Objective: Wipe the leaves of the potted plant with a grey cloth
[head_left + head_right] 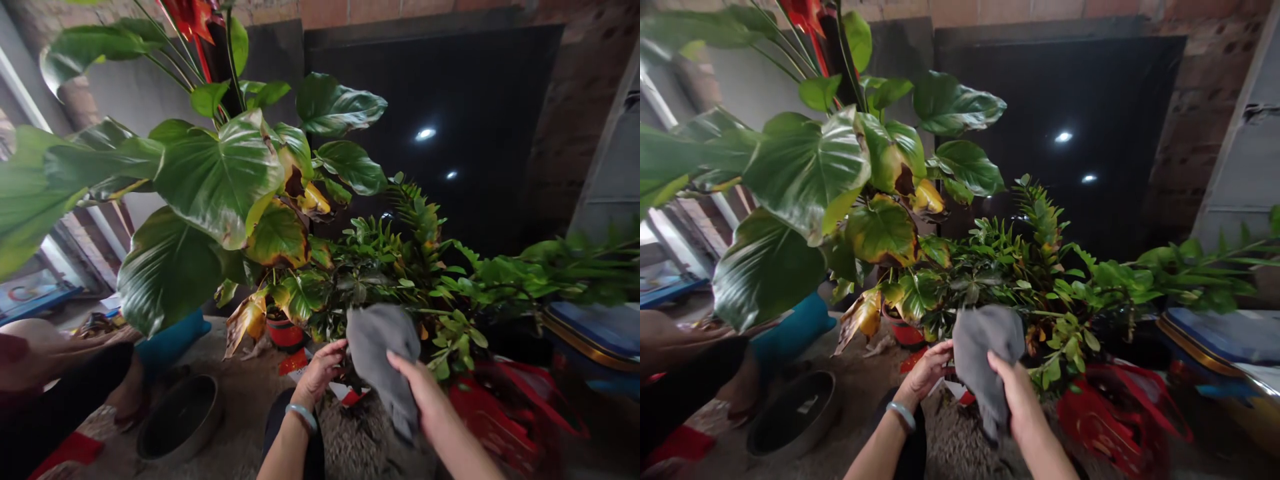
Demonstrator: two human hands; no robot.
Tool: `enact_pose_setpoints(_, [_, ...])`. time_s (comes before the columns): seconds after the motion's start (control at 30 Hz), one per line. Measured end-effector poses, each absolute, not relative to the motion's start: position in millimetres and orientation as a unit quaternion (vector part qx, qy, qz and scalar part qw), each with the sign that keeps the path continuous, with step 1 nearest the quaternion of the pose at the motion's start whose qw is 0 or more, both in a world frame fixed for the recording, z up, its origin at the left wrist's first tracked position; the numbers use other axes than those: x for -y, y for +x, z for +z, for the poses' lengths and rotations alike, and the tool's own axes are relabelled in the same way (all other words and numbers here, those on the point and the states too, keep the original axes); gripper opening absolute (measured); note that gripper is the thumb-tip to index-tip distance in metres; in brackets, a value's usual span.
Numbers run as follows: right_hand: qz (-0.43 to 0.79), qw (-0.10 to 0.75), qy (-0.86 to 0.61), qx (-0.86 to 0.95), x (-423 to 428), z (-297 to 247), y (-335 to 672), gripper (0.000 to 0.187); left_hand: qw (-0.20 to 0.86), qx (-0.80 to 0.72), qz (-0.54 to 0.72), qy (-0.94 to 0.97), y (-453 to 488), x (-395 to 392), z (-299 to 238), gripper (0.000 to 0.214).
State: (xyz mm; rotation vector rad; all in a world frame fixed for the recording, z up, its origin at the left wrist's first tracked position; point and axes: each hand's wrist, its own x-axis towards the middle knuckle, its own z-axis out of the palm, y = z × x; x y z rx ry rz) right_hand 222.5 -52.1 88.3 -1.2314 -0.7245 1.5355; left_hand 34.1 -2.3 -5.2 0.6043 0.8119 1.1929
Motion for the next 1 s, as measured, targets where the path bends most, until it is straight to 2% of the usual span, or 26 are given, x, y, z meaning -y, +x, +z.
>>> enact_pose_setpoints(0.07, [0.628,0.464,-0.549,0.299,74,73,230,0.044,0.721,-0.357,0.526,0.275,35,3,-5,0.041])
enact_pose_setpoints(0.13, [0.609,0.463,-0.565,0.308,84,82,240,0.047,0.727,-0.348,0.52,0.28,33,3,-5,0.042])
enact_pose_setpoints(0.23, [0.545,0.565,-0.541,0.304,65,125,252,0.049,0.726,-0.343,0.521,0.289,30,5,-3,0.043])
enact_pose_setpoints(0.3, [0.492,0.646,-0.509,0.283,38,150,253,0.043,0.722,-0.354,0.521,0.288,30,5,-2,0.042])
enact_pose_setpoints(0.37, [0.494,0.677,-0.484,0.251,18,154,247,0.034,0.72,-0.364,0.516,0.287,32,6,-1,0.041])
enact_pose_setpoints(0.43, [0.549,0.647,-0.481,0.223,16,135,238,0.026,0.721,-0.37,0.51,0.288,34,5,-2,0.04])
enact_pose_setpoints(0.5, [0.611,0.574,-0.506,0.204,35,103,231,0.024,0.721,-0.369,0.509,0.292,35,4,-4,0.041])
enact_pose_setpoints(0.57, [0.644,0.5,-0.543,0.203,62,77,229,0.032,0.722,-0.357,0.509,0.303,34,3,-6,0.04])
enact_pose_setpoints(0.63, [0.63,0.479,-0.569,0.222,83,71,233,0.042,0.724,-0.348,0.508,0.311,31,3,-9,0.039])
enact_pose_setpoints(0.73, [0.584,0.547,-0.547,0.247,80,104,241,0.047,0.728,-0.35,0.503,0.307,26,3,-11,0.043])
enact_pose_setpoints(0.87, [0.518,0.676,-0.464,0.246,30,156,237,0.041,0.718,-0.362,0.511,0.303,24,6,-9,0.044])
enact_pose_setpoints(0.93, [0.544,0.669,-0.453,0.227,15,154,228,0.034,0.718,-0.361,0.513,0.302,25,7,-7,0.039])
enact_pose_setpoints(1.0, [0.623,0.602,-0.455,0.204,20,129,218,0.031,0.721,-0.357,0.508,0.308,28,7,-5,0.034])
